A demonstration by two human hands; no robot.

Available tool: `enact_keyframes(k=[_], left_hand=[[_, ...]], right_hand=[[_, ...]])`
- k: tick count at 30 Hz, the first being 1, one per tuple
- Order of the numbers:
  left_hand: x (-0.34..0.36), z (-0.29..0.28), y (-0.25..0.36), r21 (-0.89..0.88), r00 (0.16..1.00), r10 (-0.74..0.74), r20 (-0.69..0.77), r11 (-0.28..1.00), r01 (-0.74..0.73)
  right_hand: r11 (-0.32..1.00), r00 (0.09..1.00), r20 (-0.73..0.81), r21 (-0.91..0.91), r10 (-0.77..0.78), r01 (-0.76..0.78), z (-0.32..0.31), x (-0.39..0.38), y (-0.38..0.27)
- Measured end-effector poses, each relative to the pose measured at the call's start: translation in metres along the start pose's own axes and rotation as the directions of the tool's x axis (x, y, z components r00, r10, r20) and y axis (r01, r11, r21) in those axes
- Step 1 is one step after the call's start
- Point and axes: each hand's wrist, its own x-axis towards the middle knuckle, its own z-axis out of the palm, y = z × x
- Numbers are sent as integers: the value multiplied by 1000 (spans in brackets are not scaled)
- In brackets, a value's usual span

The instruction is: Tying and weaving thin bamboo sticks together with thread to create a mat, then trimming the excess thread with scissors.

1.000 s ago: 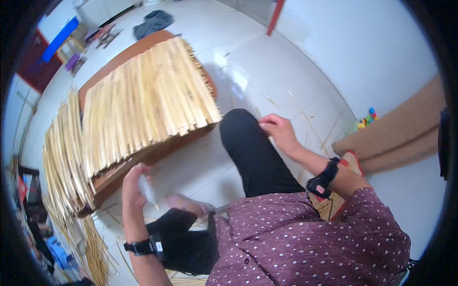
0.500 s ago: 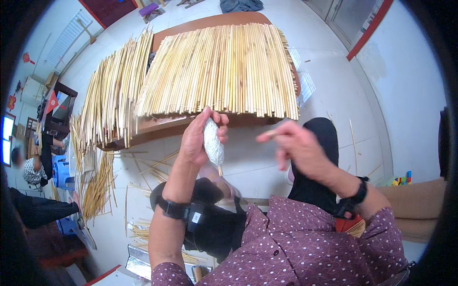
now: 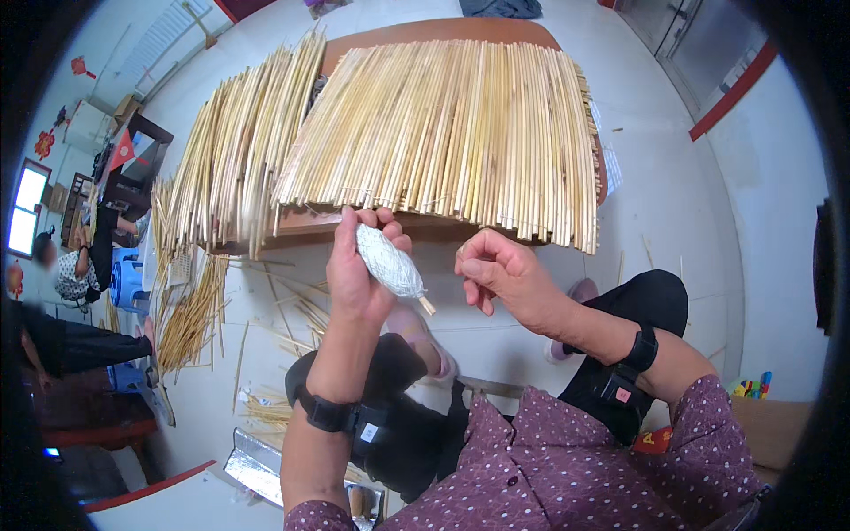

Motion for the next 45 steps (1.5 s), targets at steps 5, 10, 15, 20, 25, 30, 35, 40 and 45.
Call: enact_keyframes(k=[5, 10, 15, 20, 25, 30, 35, 40, 45], left_hand=[[9, 8, -11, -9, 1000, 7, -24, 1000, -7], [14, 13, -21, 12, 1000, -25, -5, 1000, 25], [17, 10, -13, -52, 999, -26, -25, 998, 24], [11, 19, -13, -8, 990, 92, -106, 996, -93], [13, 5, -6, -125, 974, 24, 225, 992, 4], [-4, 21, -24, -65, 985, -137, 101, 987, 144], [-30, 17, -33, 44, 946, -315, 75, 949, 312], [-85, 23, -17, 14, 994, -104, 16, 994, 104], [-138, 17, -17, -191, 996, -42, -78, 981, 26]], right_hand=[[971, 985, 21, -161, -173, 174, 9, -3, -2], [892, 964, 42, -369, -264, 261, 7, 2, -8], [977, 983, 47, -106, -180, 184, -1, 5, -8], [984, 982, 69, -29, -175, 178, -1, 4, -15], [974, 978, 14, 91, -208, 206, 3, 4, -12], [953, 984, 6, 249, -178, 171, 3, 1, -14], [901, 964, 139, 407, -228, 154, 7, -7, -25], [886, 947, 273, 464, -170, 25, 25, -34, -15], [875, 925, 369, 473, -94, -100, 59, -57, 3]])
